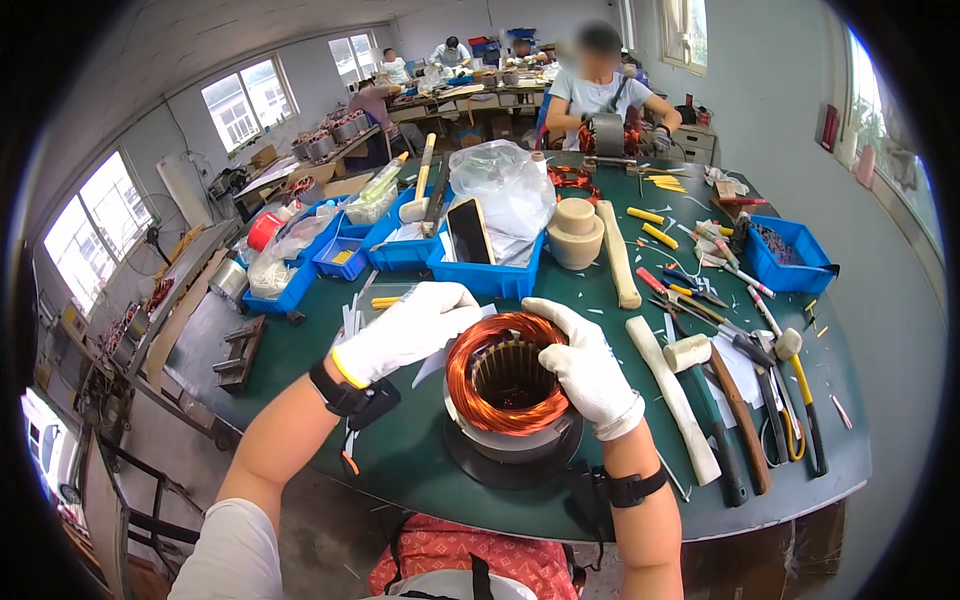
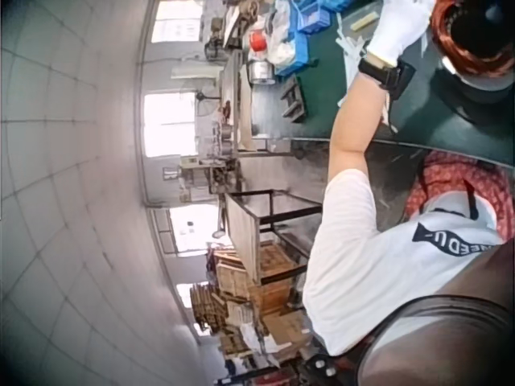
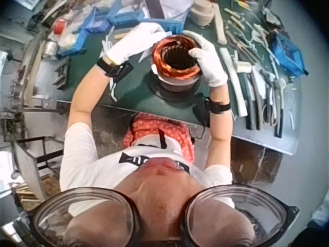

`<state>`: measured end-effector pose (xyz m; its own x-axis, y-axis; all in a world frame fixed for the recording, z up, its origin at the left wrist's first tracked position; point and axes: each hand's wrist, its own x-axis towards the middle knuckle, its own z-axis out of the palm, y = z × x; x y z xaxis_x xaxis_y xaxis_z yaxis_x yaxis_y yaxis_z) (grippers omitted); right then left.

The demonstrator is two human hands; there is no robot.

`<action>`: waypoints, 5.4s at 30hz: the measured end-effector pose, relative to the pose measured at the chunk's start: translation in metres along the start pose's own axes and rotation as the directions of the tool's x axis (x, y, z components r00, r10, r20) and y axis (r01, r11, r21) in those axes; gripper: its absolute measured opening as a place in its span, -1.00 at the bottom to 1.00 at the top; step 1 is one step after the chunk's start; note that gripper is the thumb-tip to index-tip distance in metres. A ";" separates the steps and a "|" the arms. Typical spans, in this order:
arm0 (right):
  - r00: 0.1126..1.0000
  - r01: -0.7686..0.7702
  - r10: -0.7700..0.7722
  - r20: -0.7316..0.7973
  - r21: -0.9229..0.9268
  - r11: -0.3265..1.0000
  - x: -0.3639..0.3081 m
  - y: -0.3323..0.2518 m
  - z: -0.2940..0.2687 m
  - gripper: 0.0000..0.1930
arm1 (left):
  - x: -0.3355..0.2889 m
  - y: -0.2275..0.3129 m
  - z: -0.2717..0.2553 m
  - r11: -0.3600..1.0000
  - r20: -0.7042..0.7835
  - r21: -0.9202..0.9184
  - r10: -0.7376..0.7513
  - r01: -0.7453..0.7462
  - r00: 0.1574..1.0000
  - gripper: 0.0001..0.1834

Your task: The person hammers the stator with a mallet, picks up a paper strip, and inserts it into the stator slot using a metal tool. They then pick up a larger paper sheet and place it into the stator.

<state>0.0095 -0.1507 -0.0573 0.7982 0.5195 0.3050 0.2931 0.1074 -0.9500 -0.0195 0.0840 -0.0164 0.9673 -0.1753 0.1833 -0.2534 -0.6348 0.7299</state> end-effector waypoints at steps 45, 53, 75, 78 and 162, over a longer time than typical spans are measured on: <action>0.987 0.127 -0.137 -0.086 -0.116 0.985 0.003 0.018 -0.012 -0.49 | 0.004 -0.005 0.003 0.968 0.048 -0.222 -0.110 0.118 0.993 -0.84; 0.982 0.157 -0.159 -0.105 -0.026 0.987 -0.003 0.025 -0.006 -0.53 | 0.018 0.004 0.002 0.975 0.160 -0.180 -0.105 0.133 0.982 -0.76; 0.996 0.067 -0.072 -0.053 -0.093 0.993 0.005 0.016 0.002 -0.64 | 0.008 0.013 -0.006 0.970 0.088 -0.074 -0.226 0.233 0.970 -0.72; 0.945 0.270 -0.302 -0.122 -0.223 0.937 0.008 0.028 0.004 -0.58 | 0.014 0.011 -0.005 0.991 0.116 -0.032 -0.123 0.128 0.986 -0.73; 0.948 0.046 -0.268 -0.172 -0.760 0.649 0.014 -0.024 0.023 -0.87 | 0.052 -0.053 0.032 0.638 0.358 -0.752 0.185 0.165 0.915 -0.69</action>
<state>0.0020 -0.1268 -0.0320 0.7683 0.3178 0.5556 0.6266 -0.5504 -0.5517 0.0440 0.0845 -0.0664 0.8344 -0.5470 0.0671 0.0068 0.1320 0.9912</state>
